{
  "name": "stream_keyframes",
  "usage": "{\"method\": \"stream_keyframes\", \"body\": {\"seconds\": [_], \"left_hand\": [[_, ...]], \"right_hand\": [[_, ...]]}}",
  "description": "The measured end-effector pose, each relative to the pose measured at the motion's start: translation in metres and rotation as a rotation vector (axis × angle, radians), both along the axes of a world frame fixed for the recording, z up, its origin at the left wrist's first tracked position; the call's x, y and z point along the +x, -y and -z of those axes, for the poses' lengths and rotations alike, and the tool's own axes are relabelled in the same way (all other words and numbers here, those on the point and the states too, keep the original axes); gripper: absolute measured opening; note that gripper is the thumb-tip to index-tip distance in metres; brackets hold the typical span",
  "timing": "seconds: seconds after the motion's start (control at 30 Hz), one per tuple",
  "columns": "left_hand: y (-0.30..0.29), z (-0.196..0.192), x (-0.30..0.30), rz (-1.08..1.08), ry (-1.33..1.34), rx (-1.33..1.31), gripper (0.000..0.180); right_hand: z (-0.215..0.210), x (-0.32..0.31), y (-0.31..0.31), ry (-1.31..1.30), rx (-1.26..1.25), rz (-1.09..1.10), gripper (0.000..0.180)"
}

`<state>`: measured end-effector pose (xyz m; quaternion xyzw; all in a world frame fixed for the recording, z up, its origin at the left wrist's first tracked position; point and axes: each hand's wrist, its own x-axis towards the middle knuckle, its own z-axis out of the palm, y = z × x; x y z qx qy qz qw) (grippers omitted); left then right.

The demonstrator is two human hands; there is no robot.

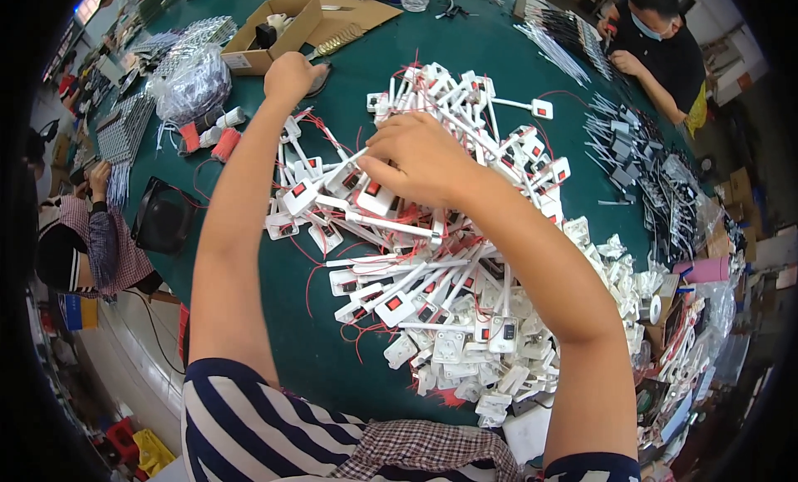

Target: The person solders wires and electronic components onto small circuit boards using a soldering iron.

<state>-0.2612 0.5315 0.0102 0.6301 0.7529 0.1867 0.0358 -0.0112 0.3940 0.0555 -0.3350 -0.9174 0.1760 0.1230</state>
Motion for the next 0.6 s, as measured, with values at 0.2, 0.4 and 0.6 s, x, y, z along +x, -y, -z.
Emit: {"method": "stream_keyframes", "body": {"seconds": [0.2, 0.4, 0.6], "left_hand": [[0.053, -0.029, 0.058, 0.421, 0.372, -0.749, 0.105], [0.06, -0.014, 0.083, 0.467, 0.48, -0.866, 0.12], [0.061, -0.015, 0.111, 0.438, 0.733, -0.91, 0.097]], "right_hand": [[-0.019, 0.059, 0.037, -0.417, 0.019, 0.705, 0.048], [-0.01, 0.101, 0.062, -0.39, -0.882, 1.048, 0.099], [-0.01, 0.092, 0.058, -0.639, -1.123, 1.003, 0.103]]}}
